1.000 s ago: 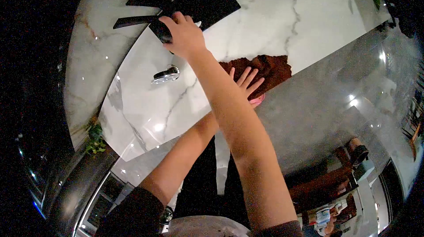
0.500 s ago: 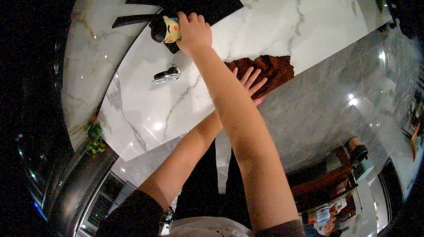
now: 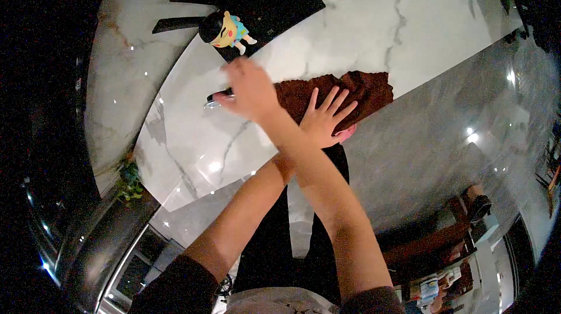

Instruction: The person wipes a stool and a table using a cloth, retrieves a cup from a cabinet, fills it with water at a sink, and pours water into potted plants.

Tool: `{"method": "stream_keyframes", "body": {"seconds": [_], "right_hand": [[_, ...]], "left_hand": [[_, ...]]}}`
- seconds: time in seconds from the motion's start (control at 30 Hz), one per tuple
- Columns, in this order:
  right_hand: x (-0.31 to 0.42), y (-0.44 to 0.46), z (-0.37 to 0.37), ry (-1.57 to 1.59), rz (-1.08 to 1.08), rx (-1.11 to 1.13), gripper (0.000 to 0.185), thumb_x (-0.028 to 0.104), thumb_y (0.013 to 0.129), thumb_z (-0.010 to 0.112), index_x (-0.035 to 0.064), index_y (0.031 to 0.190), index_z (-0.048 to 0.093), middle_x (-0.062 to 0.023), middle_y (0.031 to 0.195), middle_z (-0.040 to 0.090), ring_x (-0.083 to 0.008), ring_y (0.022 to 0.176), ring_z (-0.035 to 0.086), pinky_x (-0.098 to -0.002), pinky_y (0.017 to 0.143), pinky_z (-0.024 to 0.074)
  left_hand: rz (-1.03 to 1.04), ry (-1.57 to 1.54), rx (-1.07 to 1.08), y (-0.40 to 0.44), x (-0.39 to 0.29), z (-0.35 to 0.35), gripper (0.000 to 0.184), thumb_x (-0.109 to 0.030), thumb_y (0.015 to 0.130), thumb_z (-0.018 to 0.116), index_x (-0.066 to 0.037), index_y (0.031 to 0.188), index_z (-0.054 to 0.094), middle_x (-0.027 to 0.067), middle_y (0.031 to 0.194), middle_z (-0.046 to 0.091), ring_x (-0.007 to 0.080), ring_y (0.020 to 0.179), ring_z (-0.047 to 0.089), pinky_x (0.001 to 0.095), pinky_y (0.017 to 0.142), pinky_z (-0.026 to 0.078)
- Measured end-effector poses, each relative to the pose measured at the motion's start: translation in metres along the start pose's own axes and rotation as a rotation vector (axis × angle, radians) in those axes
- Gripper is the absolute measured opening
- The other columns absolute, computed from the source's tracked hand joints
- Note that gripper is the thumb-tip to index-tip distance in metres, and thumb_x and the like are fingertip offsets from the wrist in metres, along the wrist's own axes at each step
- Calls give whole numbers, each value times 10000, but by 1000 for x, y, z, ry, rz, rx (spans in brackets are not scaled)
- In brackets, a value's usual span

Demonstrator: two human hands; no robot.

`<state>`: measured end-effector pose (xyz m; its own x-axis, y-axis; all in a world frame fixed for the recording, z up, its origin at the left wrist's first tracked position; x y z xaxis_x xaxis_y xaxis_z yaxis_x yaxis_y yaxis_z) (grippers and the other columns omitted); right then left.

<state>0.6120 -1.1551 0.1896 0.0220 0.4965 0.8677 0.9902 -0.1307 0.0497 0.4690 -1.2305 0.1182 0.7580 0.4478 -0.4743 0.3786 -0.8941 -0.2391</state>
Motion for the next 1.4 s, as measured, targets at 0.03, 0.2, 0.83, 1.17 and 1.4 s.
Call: {"method": "stream_keyframes", "body": {"seconds": [0.03, 0.2, 0.83, 1.17, 1.4], "right_hand": [[13, -12, 16, -32, -129, 79, 473, 240, 649, 660, 108, 1063, 472, -112, 997, 500, -267, 966, 479, -377, 760, 417], [-3, -21, 71, -143, -35, 299, 361, 161, 733, 571, 189, 1082, 484, -76, 944, 551, -243, 915, 528, -356, 733, 430], [-164, -210, -184, 358, 781, -357, 291, 48, 812, 529, 25, 1099, 491, -72, 940, 562, -143, 849, 535, -265, 738, 438], [-206, -355, -272, 454, 1150, -577, 208, 52, 832, 467, 7, 1030, 511, -68, 826, 564, -134, 719, 542, -260, 670, 447], [-187, -325, -244, 530, 1098, -395, 183, 67, 831, 471, 0, 989, 536, -67, 787, 567, -132, 713, 543, -256, 665, 446]], "left_hand": [[-11, 9, 14, 0, 0, 2, 721, -483, 744, 528, -218, 1343, 225, 85, 1404, 162, 272, 1301, 106, 576, 1001, 63], [-24, 35, 15, -2, 0, 3, 718, -475, 737, 529, -227, 1341, 228, 81, 1401, 167, 273, 1297, 119, 571, 1001, 84], [-279, 125, 109, 3, 4, 18, 695, -584, 766, 441, -281, 1349, 215, 97, 1426, 43, 298, 1311, -20, 595, 979, -7], [-666, 158, -194, 67, 0, -2, 575, -475, 845, 373, -220, 1343, 240, 201, 1403, 41, 391, 1288, 8, 627, 949, -2], [-647, 268, -234, 152, 44, -53, 574, -424, 878, 317, -158, 1365, 169, 215, 1400, 17, 384, 1289, -14, 580, 982, 9]]}}
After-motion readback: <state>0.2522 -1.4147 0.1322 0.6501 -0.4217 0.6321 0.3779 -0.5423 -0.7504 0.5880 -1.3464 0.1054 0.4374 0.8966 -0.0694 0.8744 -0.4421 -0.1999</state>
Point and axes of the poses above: each hand's wrist, its own y-axis towards the middle knuckle, its own z-axis out of the palm, x = y × z, the point moved 9 cm from there along y, towards the middle knuckle
